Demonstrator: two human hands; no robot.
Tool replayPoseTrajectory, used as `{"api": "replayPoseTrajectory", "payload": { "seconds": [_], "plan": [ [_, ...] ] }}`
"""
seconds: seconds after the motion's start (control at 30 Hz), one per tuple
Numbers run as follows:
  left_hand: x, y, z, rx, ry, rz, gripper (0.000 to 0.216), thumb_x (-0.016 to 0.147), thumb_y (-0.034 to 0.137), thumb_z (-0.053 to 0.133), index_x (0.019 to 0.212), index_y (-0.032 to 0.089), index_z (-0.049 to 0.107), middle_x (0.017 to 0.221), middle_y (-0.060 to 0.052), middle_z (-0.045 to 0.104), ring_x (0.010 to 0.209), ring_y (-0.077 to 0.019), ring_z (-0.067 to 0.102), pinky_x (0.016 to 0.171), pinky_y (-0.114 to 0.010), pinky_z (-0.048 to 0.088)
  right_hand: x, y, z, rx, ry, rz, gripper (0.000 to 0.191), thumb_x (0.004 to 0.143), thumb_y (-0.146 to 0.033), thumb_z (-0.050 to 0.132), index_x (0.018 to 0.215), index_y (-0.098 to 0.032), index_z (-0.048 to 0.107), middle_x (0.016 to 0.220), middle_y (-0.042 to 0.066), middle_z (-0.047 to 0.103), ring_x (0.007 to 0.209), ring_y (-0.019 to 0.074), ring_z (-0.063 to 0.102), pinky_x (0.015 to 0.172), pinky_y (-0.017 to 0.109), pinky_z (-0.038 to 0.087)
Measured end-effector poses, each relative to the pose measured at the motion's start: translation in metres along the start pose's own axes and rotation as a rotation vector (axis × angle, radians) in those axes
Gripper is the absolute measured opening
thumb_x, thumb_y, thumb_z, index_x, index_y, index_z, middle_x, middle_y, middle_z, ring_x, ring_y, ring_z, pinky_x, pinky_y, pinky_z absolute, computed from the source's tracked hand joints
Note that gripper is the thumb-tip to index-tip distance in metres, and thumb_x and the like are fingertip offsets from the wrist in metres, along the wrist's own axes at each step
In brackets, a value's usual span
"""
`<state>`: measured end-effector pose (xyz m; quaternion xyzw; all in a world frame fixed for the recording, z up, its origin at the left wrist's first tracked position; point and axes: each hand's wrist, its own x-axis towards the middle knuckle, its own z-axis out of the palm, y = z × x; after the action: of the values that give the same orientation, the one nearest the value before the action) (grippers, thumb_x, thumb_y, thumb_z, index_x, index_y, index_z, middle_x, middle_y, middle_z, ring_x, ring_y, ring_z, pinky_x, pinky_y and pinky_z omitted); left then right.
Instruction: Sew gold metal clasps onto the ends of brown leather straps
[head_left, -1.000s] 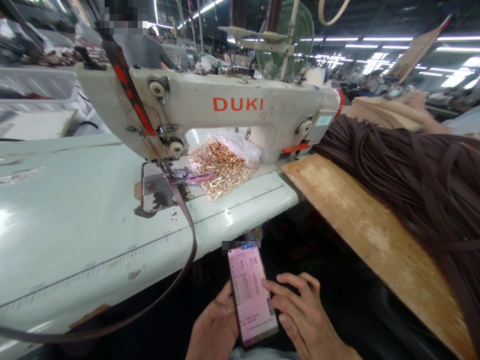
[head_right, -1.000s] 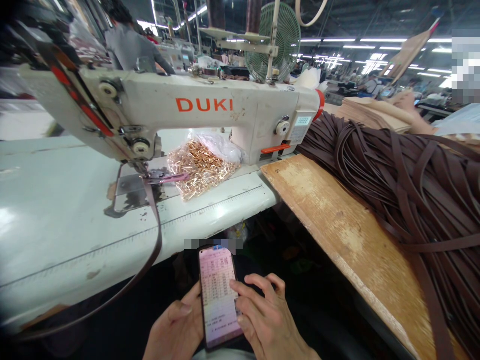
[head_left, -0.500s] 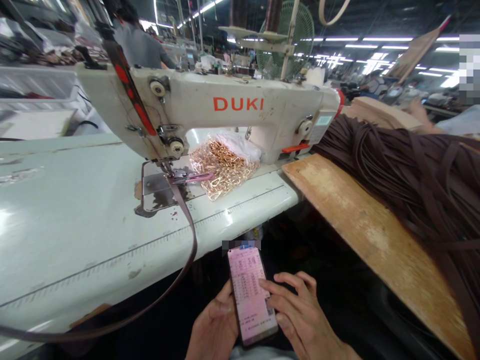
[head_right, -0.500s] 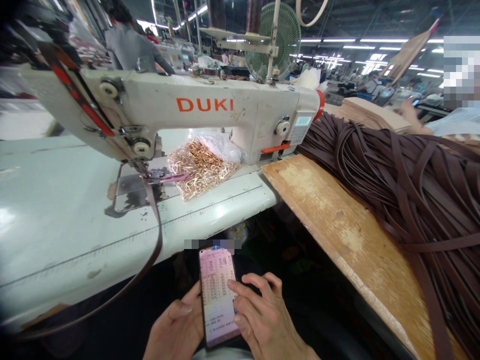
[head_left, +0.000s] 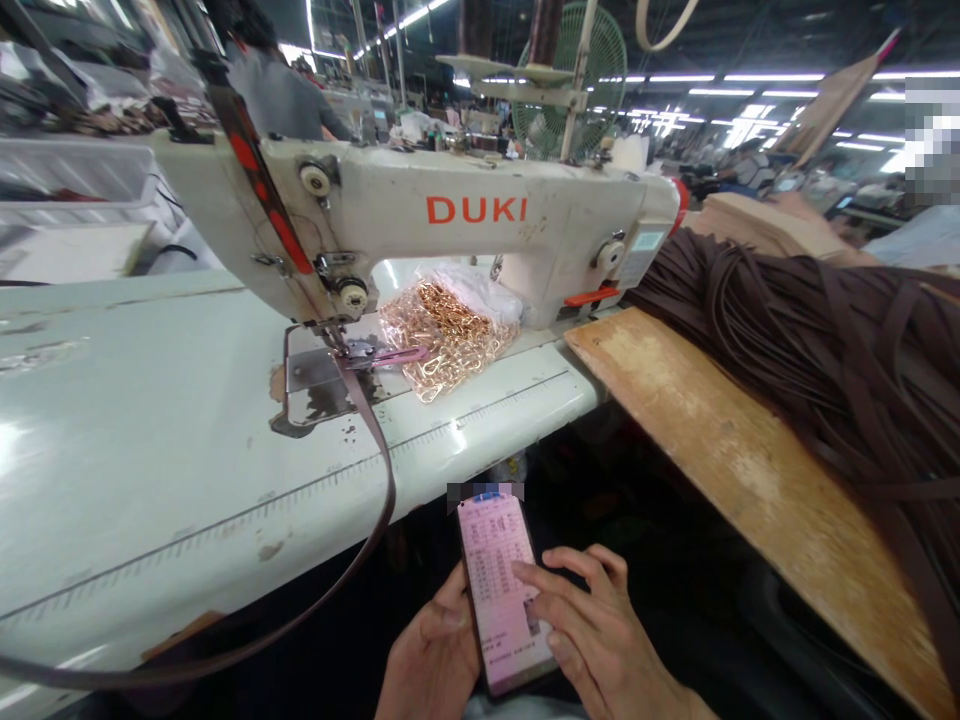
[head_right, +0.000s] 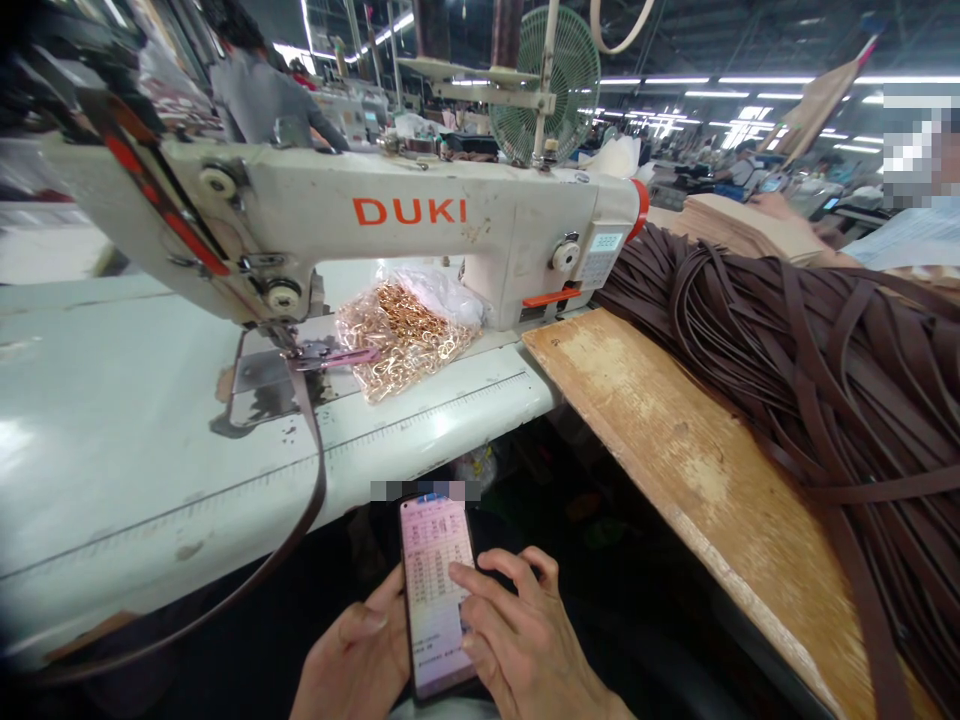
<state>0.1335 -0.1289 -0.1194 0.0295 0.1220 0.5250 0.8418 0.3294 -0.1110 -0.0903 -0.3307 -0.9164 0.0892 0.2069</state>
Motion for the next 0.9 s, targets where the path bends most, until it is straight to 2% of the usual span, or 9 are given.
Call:
{"api": "replayPoseTrajectory", "payload": {
  "seconds": [0.23, 0.67, 0.9],
  "plan": [
    [-0.001, 0.0, -0.002, 0.001, 0.013, -0.007, 0.05, 0.075, 0.017, 0.046, 0.122, 0.017, 0.062, 0.111, -0.011, 0.067, 0.115, -0.0313, 0.054, 0.103, -0.049, 0.032, 0.003, -0.002, 0.015, 0.001, 0.2, 0.023, 0.033, 0.101, -0.03, 0.031, 0.093, -0.019, 0.061, 0.116, 0.006, 0.066, 0.11, 0.0252, 0.047, 0.092, 0.042, 0.025],
    [0.001, -0.001, -0.007, 0.019, -0.004, 0.001, 0.05, 0.075, 0.017, 0.044, 0.122, 0.016, 0.062, 0.112, -0.01, 0.066, 0.115, -0.0299, 0.054, 0.103, -0.046, 0.031, 0.012, -0.007, 0.009, -0.018, 0.159, -0.007, 0.032, 0.101, -0.028, 0.032, 0.09, -0.018, 0.06, 0.114, 0.007, 0.066, 0.107, 0.024, 0.047, 0.09, 0.04, 0.024],
    [0.0, 0.0, -0.004, 0.011, -0.009, -0.015, 0.051, 0.074, 0.018, 0.046, 0.123, 0.016, 0.06, 0.115, -0.011, 0.064, 0.115, -0.0314, 0.053, 0.102, -0.048, 0.033, 0.012, -0.007, 0.018, 0.005, 0.157, 0.002, 0.031, 0.1, -0.029, 0.033, 0.091, -0.018, 0.06, 0.117, 0.007, 0.065, 0.108, 0.0251, 0.047, 0.09, 0.041, 0.025]
  ]
}}
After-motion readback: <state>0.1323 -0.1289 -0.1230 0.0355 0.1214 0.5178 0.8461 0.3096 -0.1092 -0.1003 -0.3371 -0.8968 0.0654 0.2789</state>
